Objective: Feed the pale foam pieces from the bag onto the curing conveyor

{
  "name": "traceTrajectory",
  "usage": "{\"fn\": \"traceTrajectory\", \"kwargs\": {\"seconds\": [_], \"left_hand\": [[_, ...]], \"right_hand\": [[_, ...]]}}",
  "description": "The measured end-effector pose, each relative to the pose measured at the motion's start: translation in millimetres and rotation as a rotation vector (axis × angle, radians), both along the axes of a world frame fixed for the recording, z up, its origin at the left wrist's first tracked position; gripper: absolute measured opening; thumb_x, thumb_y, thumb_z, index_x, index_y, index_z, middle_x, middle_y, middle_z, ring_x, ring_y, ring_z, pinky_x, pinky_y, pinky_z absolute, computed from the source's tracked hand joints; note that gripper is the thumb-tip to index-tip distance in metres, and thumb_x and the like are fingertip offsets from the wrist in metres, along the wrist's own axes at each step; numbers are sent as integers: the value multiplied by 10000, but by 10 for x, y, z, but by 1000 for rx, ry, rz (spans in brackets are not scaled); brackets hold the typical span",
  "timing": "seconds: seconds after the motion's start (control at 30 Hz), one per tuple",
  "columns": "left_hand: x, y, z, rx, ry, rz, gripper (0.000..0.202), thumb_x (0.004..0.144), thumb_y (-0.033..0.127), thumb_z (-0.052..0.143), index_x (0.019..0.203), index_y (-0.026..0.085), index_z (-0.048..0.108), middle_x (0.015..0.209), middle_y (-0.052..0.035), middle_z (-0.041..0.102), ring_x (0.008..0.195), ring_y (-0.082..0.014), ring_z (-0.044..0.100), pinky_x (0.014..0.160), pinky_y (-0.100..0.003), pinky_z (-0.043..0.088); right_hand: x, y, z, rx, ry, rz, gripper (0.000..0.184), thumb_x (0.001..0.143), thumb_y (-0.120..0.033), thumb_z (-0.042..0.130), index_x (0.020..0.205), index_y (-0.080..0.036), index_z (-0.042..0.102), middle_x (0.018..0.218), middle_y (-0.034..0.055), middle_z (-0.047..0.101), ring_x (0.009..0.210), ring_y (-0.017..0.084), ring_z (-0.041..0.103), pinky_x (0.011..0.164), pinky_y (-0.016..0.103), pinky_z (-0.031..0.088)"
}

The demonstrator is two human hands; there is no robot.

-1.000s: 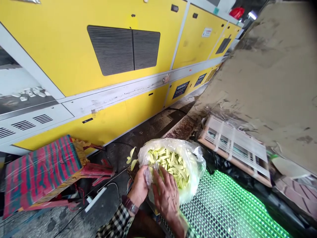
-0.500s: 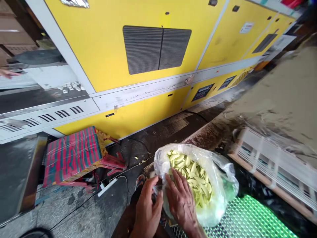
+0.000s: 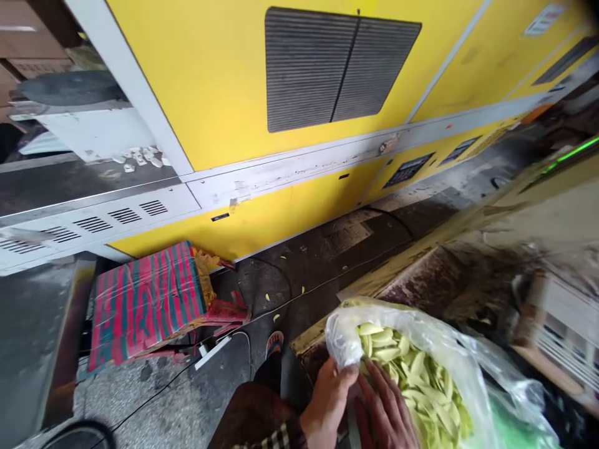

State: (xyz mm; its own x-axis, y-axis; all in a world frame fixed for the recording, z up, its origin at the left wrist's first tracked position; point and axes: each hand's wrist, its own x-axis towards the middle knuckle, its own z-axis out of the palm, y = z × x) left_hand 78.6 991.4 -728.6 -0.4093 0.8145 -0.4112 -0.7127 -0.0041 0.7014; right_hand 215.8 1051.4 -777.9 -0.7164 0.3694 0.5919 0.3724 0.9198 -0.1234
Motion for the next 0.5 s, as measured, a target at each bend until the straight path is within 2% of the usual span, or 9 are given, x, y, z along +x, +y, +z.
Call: {"fn": "traceTrajectory", "kwargs": {"seconds": [0.1, 0.17, 0.27, 0.37, 0.5], "left_hand": [[-134, -220, -44, -5, 69, -35, 518, 780, 437, 861, 1188, 145, 731, 1195, -150, 741, 1161, -324, 662, 1008, -402, 522], [-189, -332, -67, 14, 165, -40, 591, 782, 441, 851, 1284, 168, 702, 1322, -158, 703, 1257, -335, 624, 1082, -402, 481], [-214, -391, -64, 66, 161, -104, 664, 756, 500, 847, 1309, 170, 688, 1362, -176, 683, 1300, -346, 609, 1148, -440, 438], [-249, -489, -32, 18, 192, -87, 725, 727, 570, 848, 1317, 188, 669, 1370, -184, 675, 1298, -351, 617, 1135, -465, 455], [-445, -930, -90, -145, 383, 5, 736, 716, 697, 801, 1246, 199, 683, 1352, -190, 681, 1264, -357, 642, 1060, -473, 517]], "right_hand": [[-76, -48, 37, -27, 23, -39, 546, 1006, -227, 536, 1548, -220, 470, 1547, 130, 529, 1419, 357, 506, 1040, 532, 544], [-119, -88, 105, -48, 27, -70, 504, 1008, -203, 521, 1512, -218, 505, 1538, 121, 541, 1433, 348, 493, 1060, 541, 538], [-122, -128, 232, -60, -8, -75, 493, 1003, -193, 507, 1495, -207, 515, 1551, 122, 530, 1459, 339, 467, 1095, 560, 522], [-22, -172, 344, -56, -21, -93, 527, 1002, -200, 486, 1528, -215, 485, 1588, 127, 486, 1473, 338, 455, 1144, 606, 472], [204, -314, 409, -103, 82, -181, 516, 1015, -188, 480, 1528, -252, 490, 1593, 125, 474, 1456, 334, 478, 1135, 639, 468]]}}
